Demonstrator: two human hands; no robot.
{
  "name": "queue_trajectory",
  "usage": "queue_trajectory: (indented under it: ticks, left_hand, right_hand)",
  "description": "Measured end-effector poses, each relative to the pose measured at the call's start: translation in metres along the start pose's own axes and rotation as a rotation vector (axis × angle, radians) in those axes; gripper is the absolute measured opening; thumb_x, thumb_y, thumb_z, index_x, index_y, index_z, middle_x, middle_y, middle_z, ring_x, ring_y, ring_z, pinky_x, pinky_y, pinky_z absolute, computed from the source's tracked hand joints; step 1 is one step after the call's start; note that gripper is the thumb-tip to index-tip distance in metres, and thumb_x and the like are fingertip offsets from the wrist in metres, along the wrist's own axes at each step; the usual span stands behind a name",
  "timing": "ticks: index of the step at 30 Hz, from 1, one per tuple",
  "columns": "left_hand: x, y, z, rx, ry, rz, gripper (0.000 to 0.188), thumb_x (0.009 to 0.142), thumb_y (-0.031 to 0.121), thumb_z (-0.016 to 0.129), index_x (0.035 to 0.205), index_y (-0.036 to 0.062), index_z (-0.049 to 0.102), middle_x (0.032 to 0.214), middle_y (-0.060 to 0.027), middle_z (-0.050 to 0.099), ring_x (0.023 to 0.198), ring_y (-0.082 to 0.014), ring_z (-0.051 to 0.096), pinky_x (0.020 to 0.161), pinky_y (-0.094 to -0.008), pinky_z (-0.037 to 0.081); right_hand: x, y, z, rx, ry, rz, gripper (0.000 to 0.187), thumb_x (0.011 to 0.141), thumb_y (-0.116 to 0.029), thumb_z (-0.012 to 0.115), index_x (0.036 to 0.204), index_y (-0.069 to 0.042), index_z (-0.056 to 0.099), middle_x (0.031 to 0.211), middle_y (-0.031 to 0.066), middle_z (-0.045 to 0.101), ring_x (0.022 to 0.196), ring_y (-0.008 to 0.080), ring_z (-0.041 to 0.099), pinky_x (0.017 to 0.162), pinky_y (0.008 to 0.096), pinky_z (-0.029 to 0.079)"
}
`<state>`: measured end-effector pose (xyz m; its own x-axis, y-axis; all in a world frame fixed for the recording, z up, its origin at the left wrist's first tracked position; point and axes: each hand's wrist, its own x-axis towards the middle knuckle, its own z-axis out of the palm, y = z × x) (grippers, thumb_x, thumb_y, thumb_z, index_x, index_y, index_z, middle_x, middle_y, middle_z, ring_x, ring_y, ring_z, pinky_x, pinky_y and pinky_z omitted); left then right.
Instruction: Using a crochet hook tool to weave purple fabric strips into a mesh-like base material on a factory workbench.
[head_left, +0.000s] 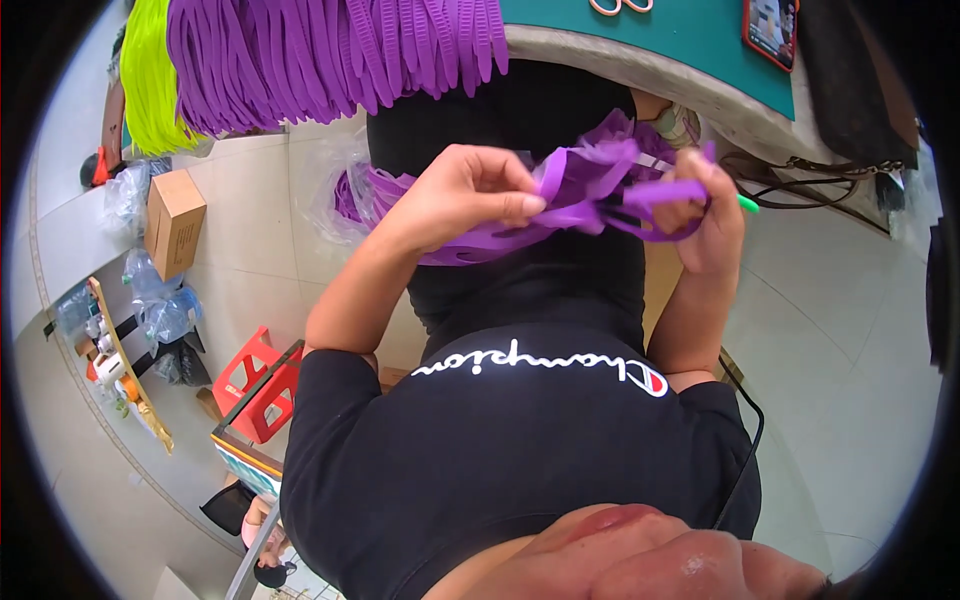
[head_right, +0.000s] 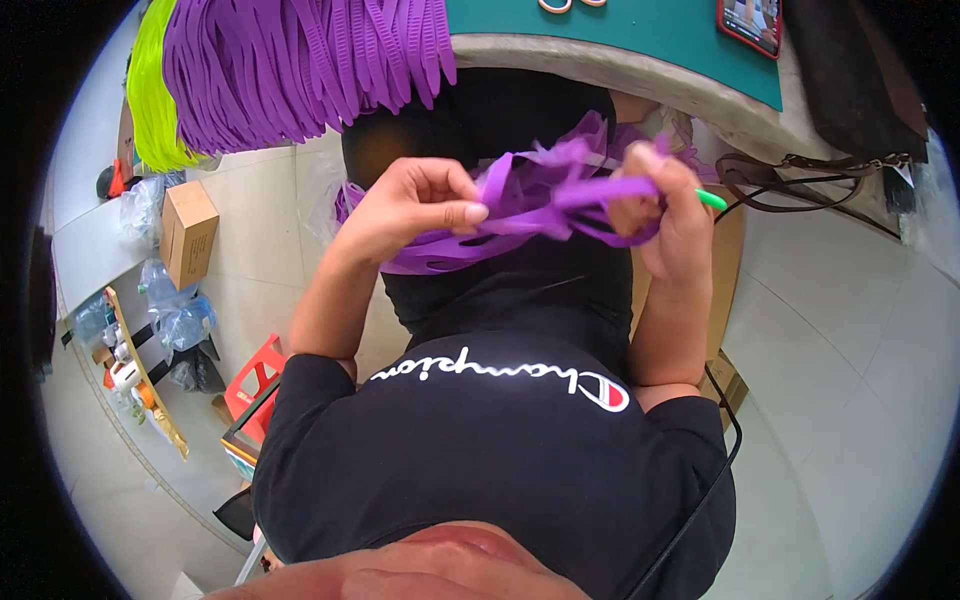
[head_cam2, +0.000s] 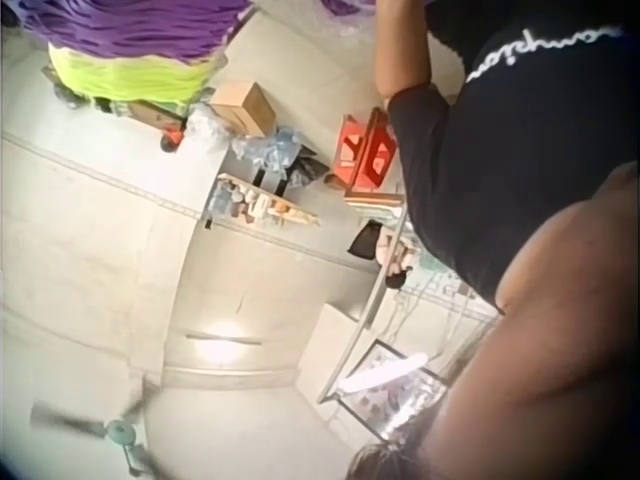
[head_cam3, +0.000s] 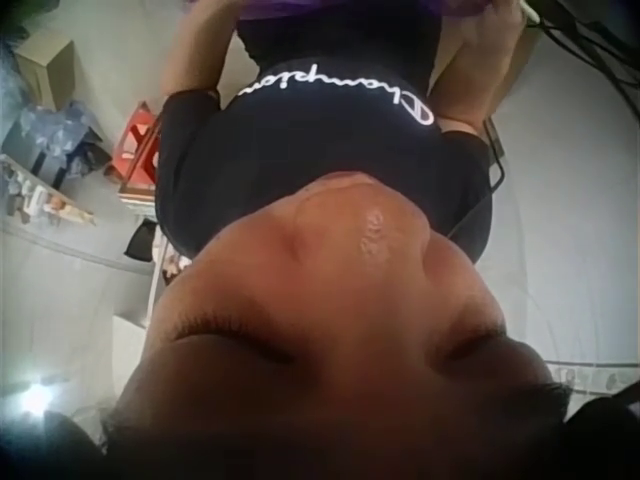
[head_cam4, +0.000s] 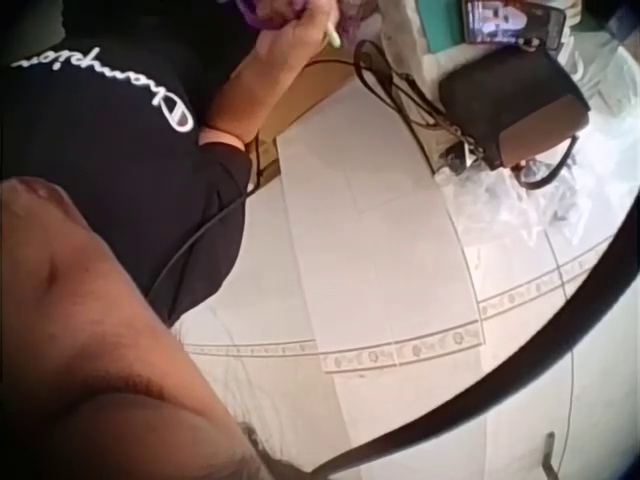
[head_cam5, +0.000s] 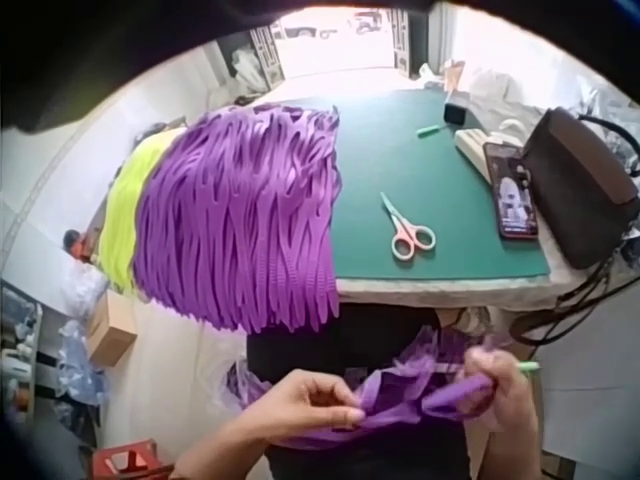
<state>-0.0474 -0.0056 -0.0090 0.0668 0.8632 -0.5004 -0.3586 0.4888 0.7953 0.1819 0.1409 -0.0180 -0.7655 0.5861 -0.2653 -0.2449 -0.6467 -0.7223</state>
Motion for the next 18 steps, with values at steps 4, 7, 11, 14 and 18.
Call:
queue_trajectory:
  ticks: [4,7,11,14,18]
  left_hand:
    - [0.013,-0.004,0.018,-0.218,0.134,0.224,0.011,0.081,0.006,0.071,0.086,0.0011,0.063,0.076,-0.0042,0.065,0.07,-0.0091,0.061,0.066,-0.0219,0.049]
    - [0.019,-0.002,0.029,-0.312,0.17,0.294,0.011,0.083,0.009,0.07,0.087,0.0028,0.061,0.077,-0.0028,0.064,0.069,-0.0084,0.061,0.064,-0.0215,0.049]
    - [0.022,0.0,0.038,-0.376,0.192,0.266,0.013,0.087,0.014,0.067,0.089,0.0053,0.057,0.078,-0.0017,0.063,0.068,-0.0068,0.06,0.06,-0.0197,0.048]
    - [0.022,-0.001,0.041,-0.361,0.183,0.247,0.01,0.09,0.012,0.063,0.093,0.0068,0.056,0.077,-0.0005,0.061,0.067,-0.0062,0.057,0.06,-0.0206,0.046]
    - [0.022,-0.003,0.041,-0.283,0.225,0.304,0.01,0.09,0.011,0.063,0.092,0.0055,0.055,0.077,-0.0022,0.062,0.066,-0.0074,0.058,0.06,-0.021,0.047]
  right_hand:
    - [-0.014,0.001,0.018,-0.347,-0.147,0.085,0.037,0.085,-0.027,0.049,0.057,-0.013,0.029,0.051,-0.003,0.027,0.044,0.0086,0.025,0.043,0.0281,0.017]
    - [-0.025,0.015,0.042,-0.668,-0.074,-0.222,0.035,0.084,-0.027,0.049,0.059,-0.005,0.036,0.052,0.0009,0.031,0.045,0.0132,0.028,0.045,0.0319,0.021]
    - [-0.014,0.025,0.046,-0.893,-0.21,-0.587,0.025,0.086,-0.012,0.047,0.064,-0.001,0.041,0.055,0.0059,0.04,0.046,0.0188,0.038,0.045,0.0326,0.029]
    - [-0.011,0.029,0.044,-0.858,-0.234,-0.6,0.025,0.087,-0.012,0.048,0.066,-0.001,0.042,0.056,0.0061,0.04,0.045,0.0205,0.039,0.045,0.0322,0.03]
    - [-0.01,0.026,0.046,-0.923,-0.265,-0.56,0.024,0.087,-0.011,0.05,0.066,-0.001,0.042,0.057,0.0074,0.041,0.045,0.0218,0.04,0.045,0.0329,0.032]
